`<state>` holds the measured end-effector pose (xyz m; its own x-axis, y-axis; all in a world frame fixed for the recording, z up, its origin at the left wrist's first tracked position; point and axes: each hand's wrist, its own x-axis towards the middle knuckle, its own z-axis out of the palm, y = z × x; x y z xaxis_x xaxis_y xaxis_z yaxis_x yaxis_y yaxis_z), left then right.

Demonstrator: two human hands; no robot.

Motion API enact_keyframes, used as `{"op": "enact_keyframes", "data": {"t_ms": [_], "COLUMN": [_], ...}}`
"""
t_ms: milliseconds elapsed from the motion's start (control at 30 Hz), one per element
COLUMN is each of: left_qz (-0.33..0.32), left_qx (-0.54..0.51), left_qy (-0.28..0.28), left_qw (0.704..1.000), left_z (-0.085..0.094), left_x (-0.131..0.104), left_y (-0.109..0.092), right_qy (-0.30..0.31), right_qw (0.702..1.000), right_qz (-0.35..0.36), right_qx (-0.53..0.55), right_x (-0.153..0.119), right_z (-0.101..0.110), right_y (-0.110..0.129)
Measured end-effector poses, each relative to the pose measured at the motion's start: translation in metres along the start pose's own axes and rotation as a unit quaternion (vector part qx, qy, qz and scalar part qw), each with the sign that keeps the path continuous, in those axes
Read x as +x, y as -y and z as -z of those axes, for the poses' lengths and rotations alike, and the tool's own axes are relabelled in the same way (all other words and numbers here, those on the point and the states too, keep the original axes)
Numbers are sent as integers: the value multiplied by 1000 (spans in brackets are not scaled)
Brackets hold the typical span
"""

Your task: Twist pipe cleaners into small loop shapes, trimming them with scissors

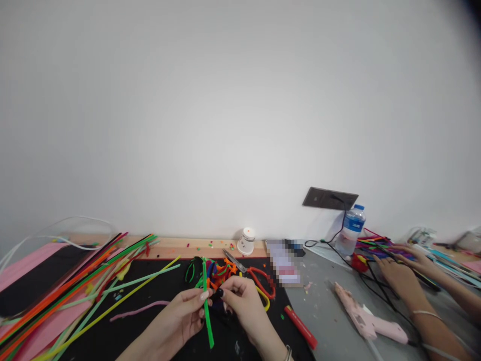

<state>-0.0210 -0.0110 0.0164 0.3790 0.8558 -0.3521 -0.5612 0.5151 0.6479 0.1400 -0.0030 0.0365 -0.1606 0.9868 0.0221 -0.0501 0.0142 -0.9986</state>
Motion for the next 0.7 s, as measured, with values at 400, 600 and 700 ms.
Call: {"op": "enact_keyframes", "data": {"t_ms": [400, 600, 700], "left_qz": [17, 65, 88], "left_qx": [101, 179, 235], "left_qy": [83, 78, 80], "left_qw": [991, 979, 965], "left_z": [-17, -8, -6], "left_x": [-9, -4, -6], "left_y": [-3, 2, 4], "right_qy": [-44, -40, -25], "right_qw": [993, 994, 997], "right_qz": [41, 51, 35], "right_qx": [105, 85, 70], "right_x": [0, -3, -4], "right_z": [0, -1, -2], "right_y": [-2, 0, -1]}}
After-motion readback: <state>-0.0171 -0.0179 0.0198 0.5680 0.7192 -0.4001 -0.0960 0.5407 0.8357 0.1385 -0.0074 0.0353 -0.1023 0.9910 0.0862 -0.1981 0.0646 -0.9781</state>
